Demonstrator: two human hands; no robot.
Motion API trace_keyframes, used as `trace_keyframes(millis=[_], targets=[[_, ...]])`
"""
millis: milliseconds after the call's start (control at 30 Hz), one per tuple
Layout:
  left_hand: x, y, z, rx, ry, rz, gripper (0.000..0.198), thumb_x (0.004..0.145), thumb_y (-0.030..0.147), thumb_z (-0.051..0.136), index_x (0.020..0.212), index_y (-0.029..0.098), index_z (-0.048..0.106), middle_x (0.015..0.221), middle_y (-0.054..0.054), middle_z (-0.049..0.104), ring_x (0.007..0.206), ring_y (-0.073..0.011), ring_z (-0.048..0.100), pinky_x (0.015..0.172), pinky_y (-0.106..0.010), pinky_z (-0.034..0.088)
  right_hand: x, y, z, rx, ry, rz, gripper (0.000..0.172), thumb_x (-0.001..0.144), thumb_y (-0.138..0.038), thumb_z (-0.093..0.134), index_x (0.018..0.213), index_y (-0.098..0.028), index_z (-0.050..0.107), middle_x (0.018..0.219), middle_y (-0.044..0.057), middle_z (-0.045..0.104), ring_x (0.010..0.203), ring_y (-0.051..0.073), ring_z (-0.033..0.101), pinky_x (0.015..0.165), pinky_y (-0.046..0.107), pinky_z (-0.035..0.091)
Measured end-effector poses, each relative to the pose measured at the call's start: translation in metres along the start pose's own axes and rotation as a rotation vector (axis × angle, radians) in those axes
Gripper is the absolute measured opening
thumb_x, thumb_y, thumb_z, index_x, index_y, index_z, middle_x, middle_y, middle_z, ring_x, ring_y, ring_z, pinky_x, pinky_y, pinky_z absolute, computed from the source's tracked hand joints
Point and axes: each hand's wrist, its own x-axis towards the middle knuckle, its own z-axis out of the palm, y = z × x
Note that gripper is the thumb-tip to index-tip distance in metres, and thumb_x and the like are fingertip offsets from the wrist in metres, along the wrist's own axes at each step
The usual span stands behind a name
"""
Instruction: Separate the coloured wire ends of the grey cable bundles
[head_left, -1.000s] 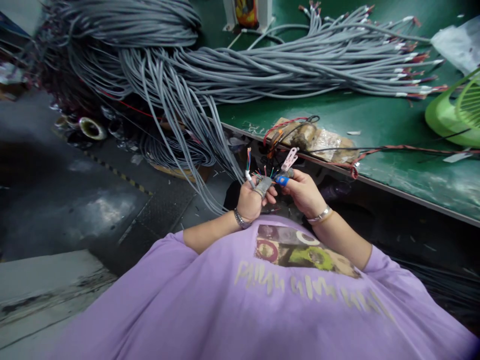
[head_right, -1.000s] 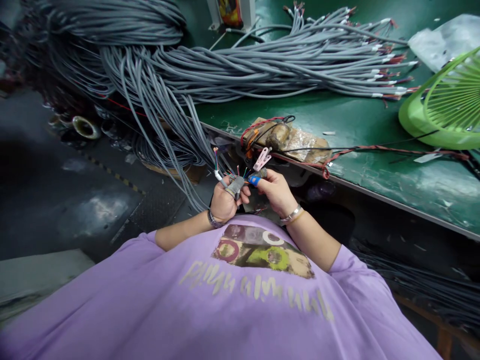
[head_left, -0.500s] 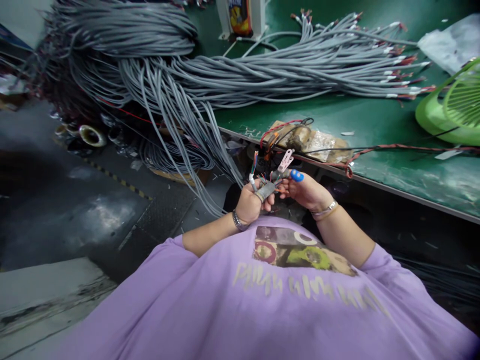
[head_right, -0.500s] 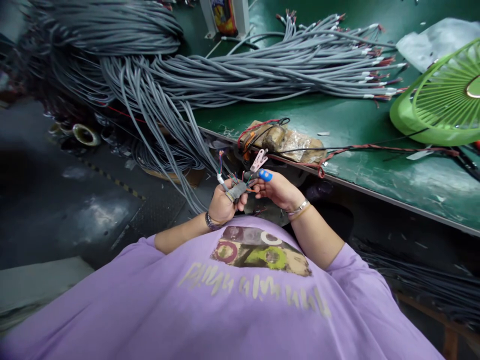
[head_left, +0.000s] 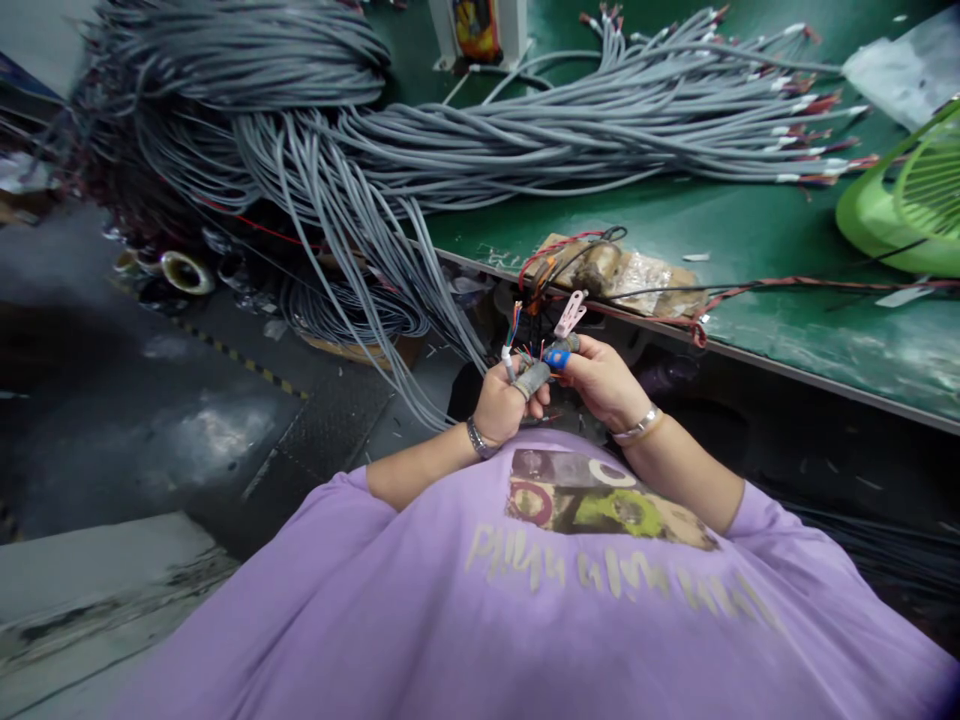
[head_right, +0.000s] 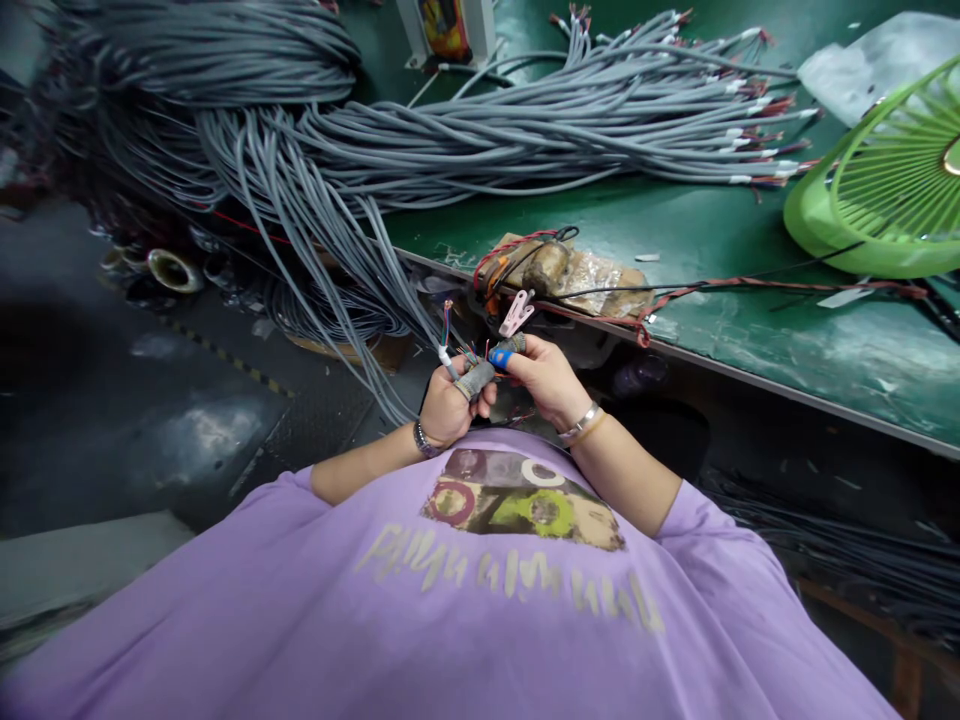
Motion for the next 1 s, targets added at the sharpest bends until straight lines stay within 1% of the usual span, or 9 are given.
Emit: trace_keyframes(millis=[100,233,333,400,500,633,700,867,1000], targets=[[0.0,0.003,0.001,-0.03,0.031,-0.011,0.041,0.073,0.053,0.076,0.069,0.018,0.054,0.052,0.004,0.06,0.034,-0.0057,0.047,0.035,-0.019,0.031,0.0,0.0,-0.003,0.046,-0.011,0.013,0.037,0.058,-0.041,0.092,0.072,-0.017,0.066,0.064,-0.003,0.061,0.056,0.008,0.051,0.054,0.023,0.039],[0.001,0.012,-0.001,-0.096,0.05,-0.068,0.039,0.07,0.051,0.076,0.072,0.018,0.056,0.049,0.005,0.057,0.032,-0.0048,0.041,0.033,-0.018,0.025,0.005,-0.005,-0.02,0.202,-0.078,0.119,0.042,0.062,-0.051,0.087,0.073,-0.019,0.064,0.065,-0.003,0.062,0.056,0.009,0.053,0.056,0.024,0.047],[0.002,0.017,0.0,-0.128,0.001,-0.096,0.038,0.069,0.051,0.076,0.074,0.018,0.056,0.048,0.006,0.055,0.032,-0.0053,0.041,0.032,-0.018,0.024,0.014,-0.009,-0.031,0.299,-0.058,0.198,0.044,0.074,-0.062,0.076,0.077,-0.02,0.063,0.069,-0.001,0.065,0.055,0.009,0.052,0.053,0.024,0.047],[0.004,0.02,0.001,-0.148,-0.05,-0.104,0.039,0.068,0.051,0.077,0.073,0.019,0.055,0.047,0.005,0.055,0.032,-0.0059,0.041,0.032,-0.019,0.024,0.021,-0.012,-0.031,0.294,-0.056,0.201,0.046,0.076,-0.065,0.074,0.077,-0.02,0.062,0.071,0.0,0.066,0.054,0.009,0.052,0.051,0.023,0.045],[0.008,0.024,0.006,-0.163,-0.112,-0.117,0.04,0.068,0.051,0.077,0.072,0.019,0.053,0.046,0.005,0.055,0.031,-0.0062,0.041,0.032,-0.019,0.024,0.027,-0.012,-0.023,0.207,-0.086,0.087,0.049,0.069,-0.064,0.081,0.078,-0.019,0.063,0.069,-0.001,0.063,0.052,0.008,0.047,0.048,0.022,0.038],[0.014,0.025,0.008,-0.167,-0.136,-0.123,0.04,0.068,0.05,0.077,0.071,0.018,0.053,0.045,0.004,0.055,0.031,-0.0057,0.04,0.033,-0.018,0.024,0.032,-0.007,-0.012,0.084,0.118,-0.193,0.055,0.061,-0.068,0.084,0.068,-0.018,0.061,0.054,-0.005,0.051,0.047,0.006,0.036,0.045,0.023,0.026],[0.017,0.023,0.008,-0.167,-0.139,-0.133,0.04,0.068,0.05,0.077,0.07,0.018,0.052,0.045,0.004,0.055,0.031,-0.0055,0.04,0.033,-0.018,0.024,0.034,-0.005,-0.009,0.079,0.159,-0.229,0.06,0.062,-0.076,0.078,0.065,-0.019,0.059,0.054,-0.004,0.051,0.048,0.007,0.038,0.046,0.023,0.027],[0.021,0.018,0.008,-0.172,-0.155,-0.146,0.04,0.069,0.049,0.076,0.07,0.019,0.051,0.045,0.005,0.055,0.03,-0.0053,0.04,0.033,-0.018,0.024,0.038,-0.009,-0.003,0.249,0.042,-0.003,0.062,0.068,-0.082,0.068,0.074,-0.02,0.064,0.061,-0.002,0.059,0.052,0.009,0.045,0.051,0.026,0.038],[0.02,0.016,0.01,-0.148,-0.161,-0.167,0.043,0.067,0.052,0.077,0.07,0.019,0.05,0.045,0.005,0.054,0.03,-0.0054,0.039,0.033,-0.018,0.023,0.042,-0.008,-0.002,0.372,0.035,0.02,0.058,0.066,-0.076,0.075,0.075,-0.02,0.064,0.061,-0.004,0.061,0.053,0.009,0.049,0.053,0.025,0.041]])
